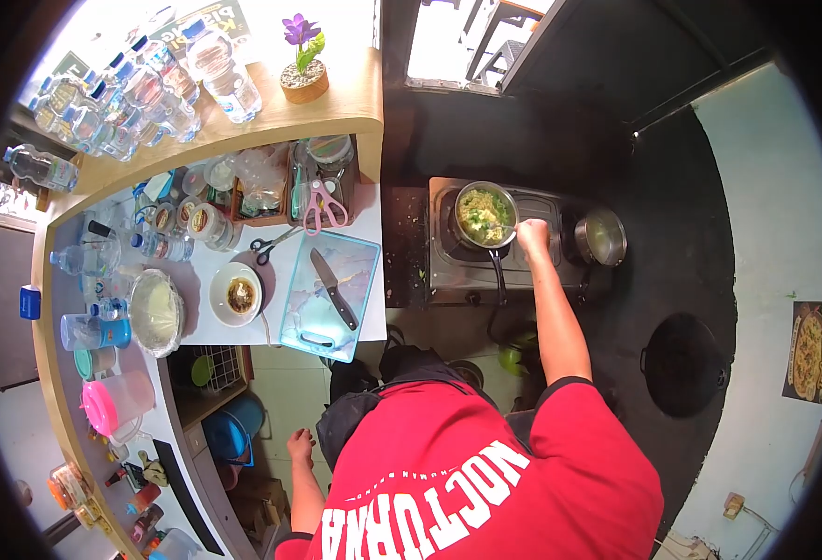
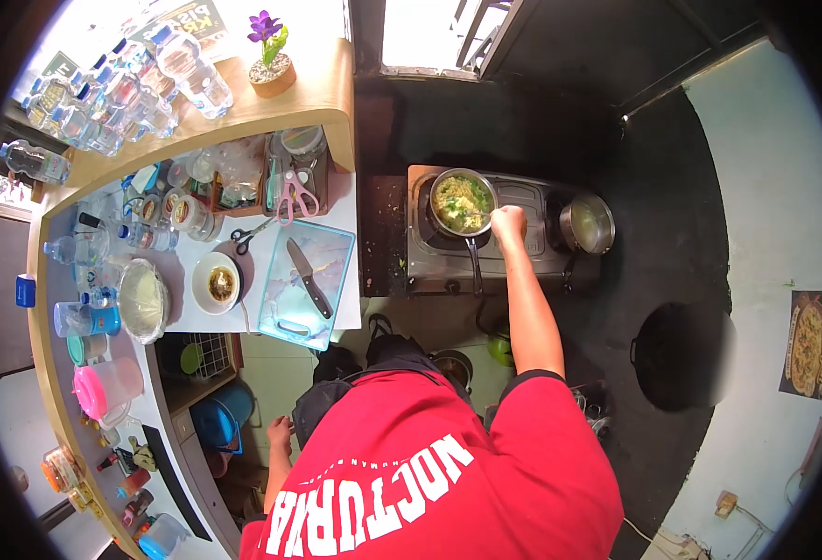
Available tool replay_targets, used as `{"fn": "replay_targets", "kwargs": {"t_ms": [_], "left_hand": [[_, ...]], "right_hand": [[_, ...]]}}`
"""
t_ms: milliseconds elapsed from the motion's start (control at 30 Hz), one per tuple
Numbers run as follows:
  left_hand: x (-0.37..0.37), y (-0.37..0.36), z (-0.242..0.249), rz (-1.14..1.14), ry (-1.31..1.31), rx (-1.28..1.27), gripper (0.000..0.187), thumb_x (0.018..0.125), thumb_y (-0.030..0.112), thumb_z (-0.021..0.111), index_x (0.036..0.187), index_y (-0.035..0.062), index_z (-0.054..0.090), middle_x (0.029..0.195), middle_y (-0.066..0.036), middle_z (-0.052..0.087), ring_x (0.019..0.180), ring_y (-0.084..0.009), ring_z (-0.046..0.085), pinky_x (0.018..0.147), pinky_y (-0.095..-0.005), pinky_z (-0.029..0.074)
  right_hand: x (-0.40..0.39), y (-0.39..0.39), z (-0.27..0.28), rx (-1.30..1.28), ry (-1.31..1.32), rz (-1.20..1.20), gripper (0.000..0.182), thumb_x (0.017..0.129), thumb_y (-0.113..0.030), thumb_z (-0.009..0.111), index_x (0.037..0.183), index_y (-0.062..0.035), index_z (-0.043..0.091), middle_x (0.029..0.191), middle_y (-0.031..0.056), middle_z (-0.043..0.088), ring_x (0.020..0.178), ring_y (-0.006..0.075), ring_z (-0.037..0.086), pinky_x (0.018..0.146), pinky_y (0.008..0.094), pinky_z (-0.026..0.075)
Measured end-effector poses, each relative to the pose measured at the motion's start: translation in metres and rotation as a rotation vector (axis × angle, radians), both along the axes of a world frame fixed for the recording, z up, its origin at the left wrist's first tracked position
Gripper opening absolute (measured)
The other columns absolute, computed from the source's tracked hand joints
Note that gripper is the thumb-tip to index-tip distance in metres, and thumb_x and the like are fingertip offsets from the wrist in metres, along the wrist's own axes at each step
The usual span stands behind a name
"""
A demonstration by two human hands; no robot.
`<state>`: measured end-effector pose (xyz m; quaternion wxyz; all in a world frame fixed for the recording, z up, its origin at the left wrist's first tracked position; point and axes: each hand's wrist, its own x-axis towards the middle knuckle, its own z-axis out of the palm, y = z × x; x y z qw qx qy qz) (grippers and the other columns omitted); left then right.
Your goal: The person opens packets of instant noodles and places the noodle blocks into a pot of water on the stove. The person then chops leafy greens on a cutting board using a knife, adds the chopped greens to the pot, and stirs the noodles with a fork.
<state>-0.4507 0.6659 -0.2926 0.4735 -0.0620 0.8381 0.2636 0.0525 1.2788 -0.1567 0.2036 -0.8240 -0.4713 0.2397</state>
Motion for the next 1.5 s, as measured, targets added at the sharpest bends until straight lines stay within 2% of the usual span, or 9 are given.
{"fn": "replay_targets", "kwargs": {"t_ms": [267, 433, 533, 633, 767, 900, 1100, 1367, 1500], "left_hand": [[0.002, -0.001, -0.009, -0.020, 0.004, 0.004, 0.041, 0.101, 0.018, 0.067, 0.133, -0.0072, 0.063, 0.109, -0.015, 0.071, 0.094, -0.0226, 0.069, 0.076, -0.0360, 0.059], [0.004, -0.001, -0.005, -0.025, 0.018, -0.016, 0.040, 0.100, 0.018, 0.067, 0.131, -0.0069, 0.065, 0.109, -0.015, 0.072, 0.091, -0.0223, 0.070, 0.075, -0.0354, 0.059], [0.002, 0.001, -0.006, -0.117, 0.183, -0.002, 0.038, 0.098, 0.015, 0.068, 0.129, -0.0067, 0.067, 0.108, -0.019, 0.075, 0.085, -0.0256, 0.073, 0.075, -0.0372, 0.060], [-0.007, 0.017, 0.002, -0.549, 0.620, 0.077, 0.039, 0.095, 0.014, 0.068, 0.128, -0.0060, 0.068, 0.107, -0.023, 0.076, 0.079, -0.0303, 0.075, 0.073, -0.0412, 0.060], [0.001, 0.115, 0.073, -0.677, 0.810, 0.302, 0.047, 0.089, 0.017, 0.076, 0.132, -0.0007, 0.066, 0.124, -0.025, 0.070, 0.110, -0.0389, 0.069, 0.096, -0.0482, 0.054], [0.011, 0.189, 0.123, -0.894, 0.932, 0.365, 0.079, 0.081, 0.019, 0.086, 0.151, 0.0069, 0.050, 0.156, -0.023, 0.045, 0.143, -0.0430, 0.043, 0.116, -0.0537, 0.036], [0.001, 0.251, 0.137, -1.084, 0.978, 0.334, 0.110, 0.069, 0.035, 0.096, 0.159, 0.0094, 0.039, 0.161, -0.021, 0.039, 0.148, -0.0412, 0.037, 0.118, -0.0521, 0.036], [0.010, 0.248, 0.118, -1.098, 0.917, 0.334, 0.103, 0.073, 0.042, 0.092, 0.156, 0.0068, 0.042, 0.155, -0.020, 0.047, 0.142, -0.0396, 0.044, 0.114, -0.0526, 0.038], [0.026, 0.244, 0.118, -1.098, 0.953, 0.324, 0.098, 0.078, 0.046, 0.088, 0.154, 0.0048, 0.044, 0.153, -0.020, 0.049, 0.143, -0.0386, 0.044, 0.115, -0.0528, 0.036]], "right_hand": [[-0.030, -0.012, 0.040, 0.193, -0.334, 0.211, 0.015, 0.091, -0.021, 0.063, 0.094, -0.0107, 0.073, 0.091, 0.0194, 0.076, 0.090, 0.0432, 0.074, 0.079, 0.0547, 0.057], [-0.032, -0.013, 0.006, 0.159, -0.541, 0.569, 0.012, 0.099, -0.020, 0.059, 0.099, -0.0086, 0.063, 0.091, 0.0178, 0.076, 0.089, 0.0428, 0.073, 0.075, 0.0554, 0.057], [-0.032, -0.008, -0.001, 0.205, -0.573, 0.650, 0.011, 0.099, -0.018, 0.058, 0.096, -0.0081, 0.061, 0.090, 0.0171, 0.075, 0.087, 0.0416, 0.073, 0.074, 0.0549, 0.057], [-0.036, -0.010, 0.021, 0.297, -0.565, 0.621, 0.010, 0.099, -0.017, 0.057, 0.095, -0.0081, 0.061, 0.089, 0.0167, 0.074, 0.085, 0.0404, 0.073, 0.073, 0.0548, 0.057], [-0.035, -0.017, 0.021, 0.254, -0.575, 0.704, 0.009, 0.096, -0.017, 0.061, 0.093, -0.0083, 0.064, 0.089, 0.0163, 0.075, 0.086, 0.0401, 0.074, 0.073, 0.0542, 0.057], [-0.042, -0.018, 0.055, 0.199, -0.633, 0.669, 0.009, 0.091, -0.015, 0.062, 0.094, -0.0083, 0.068, 0.089, 0.0169, 0.076, 0.086, 0.0397, 0.075, 0.074, 0.0534, 0.058], [-0.055, -0.021, 0.093, 0.287, -0.637, 0.656, 0.011, 0.097, -0.017, 0.061, 0.097, -0.0088, 0.068, 0.089, 0.0155, 0.076, 0.086, 0.0377, 0.075, 0.074, 0.0515, 0.059], [-0.039, -0.010, 0.016, 0.210, -0.634, 0.789, 0.005, 0.093, -0.014, 0.063, 0.095, -0.0094, 0.064, 0.091, 0.0134, 0.075, 0.088, 0.0373, 0.075, 0.074, 0.0514, 0.059], [-0.038, -0.013, 0.030, 0.246, -0.569, 0.741, 0.006, 0.094, -0.015, 0.062, 0.093, -0.0089, 0.063, 0.091, 0.0145, 0.075, 0.086, 0.0387, 0.074, 0.074, 0.0527, 0.058]]}}
